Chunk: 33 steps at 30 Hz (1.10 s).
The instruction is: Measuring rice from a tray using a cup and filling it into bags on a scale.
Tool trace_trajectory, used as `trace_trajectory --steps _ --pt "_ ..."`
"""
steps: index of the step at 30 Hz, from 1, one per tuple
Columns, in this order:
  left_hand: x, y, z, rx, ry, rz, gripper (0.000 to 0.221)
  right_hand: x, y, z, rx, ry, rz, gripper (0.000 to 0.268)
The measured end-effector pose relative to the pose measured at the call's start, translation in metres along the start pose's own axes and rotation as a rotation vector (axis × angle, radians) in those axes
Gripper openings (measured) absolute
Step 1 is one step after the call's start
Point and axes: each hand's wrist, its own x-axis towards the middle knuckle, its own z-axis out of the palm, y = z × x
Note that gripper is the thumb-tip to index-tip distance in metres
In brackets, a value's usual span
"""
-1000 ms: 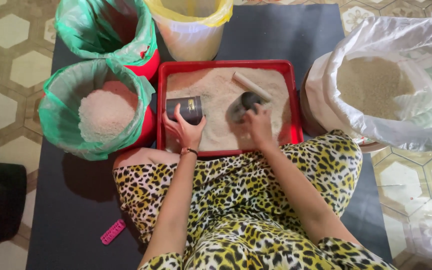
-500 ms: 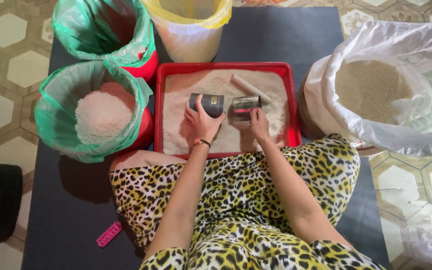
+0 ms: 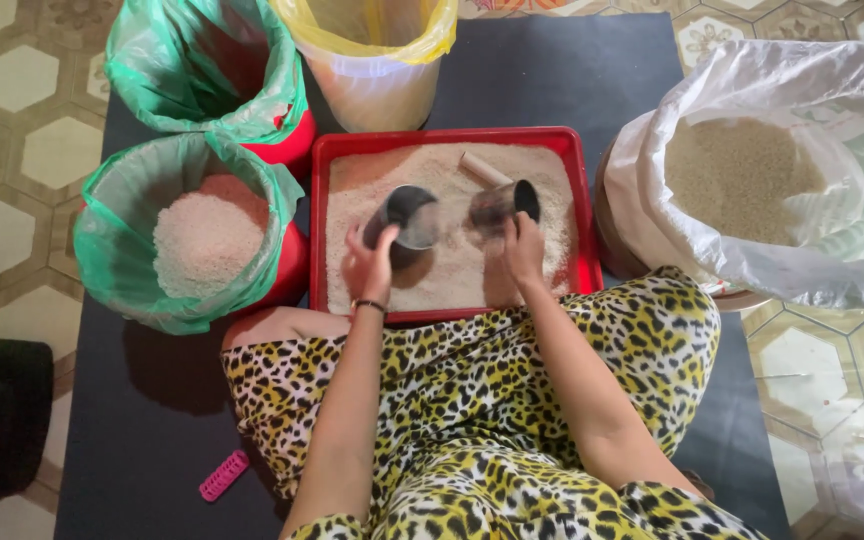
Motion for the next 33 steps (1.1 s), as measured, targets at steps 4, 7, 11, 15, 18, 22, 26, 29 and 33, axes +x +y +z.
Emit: trace_trajectory --steps 4,7,11,15,18,22,26,29,33 --pt "0.018 -0.037 0.002 -0.296 0.192 -0.209 0.086 0.001 0.015 0.010 -0.615 0.076 -0.478 0.007" --pt "0.028 -0.044 0.008 -0.395 0.318 -0.215 0.087 -0.011 -0.007 0.018 -0.686 -0.004 -0.612 0.008" --pt "0.005 -0.026 -0.001 -0.516 0.314 -0.149 0.092 -0.015 -0.010 0.034 -0.632 -0.206 -0.755 0.005" --pt "0.029 -0.048 0.019 -0.654 0.264 -0.129 0.095 -0.023 -0.044 0.026 -0.611 -0.126 -0.897 0.005" --pt "0.004 -0.027 0.004 -0.680 0.240 -0.128 0.094 -0.011 -0.049 0.025 -0.526 -0.123 -0.908 0.013" --pt "0.007 -0.022 0.010 -0.533 0.299 0.080 0.098 0.027 -0.031 0.026 -0.460 0.246 -0.752 0.035" --pt "0.020 -0.010 0.029 -0.511 0.362 0.481 0.106 0.051 0.016 0.013 -0.657 0.053 -0.343 0.046" --pt "0.004 0.013 0.022 -0.224 0.410 0.798 0.104 0.074 0.077 0.020 -0.683 -0.034 -0.208 0.067" --pt "0.024 0.018 0.033 -0.039 0.402 0.996 0.097 0.074 0.076 0.029 -0.677 0.001 -0.159 0.056"
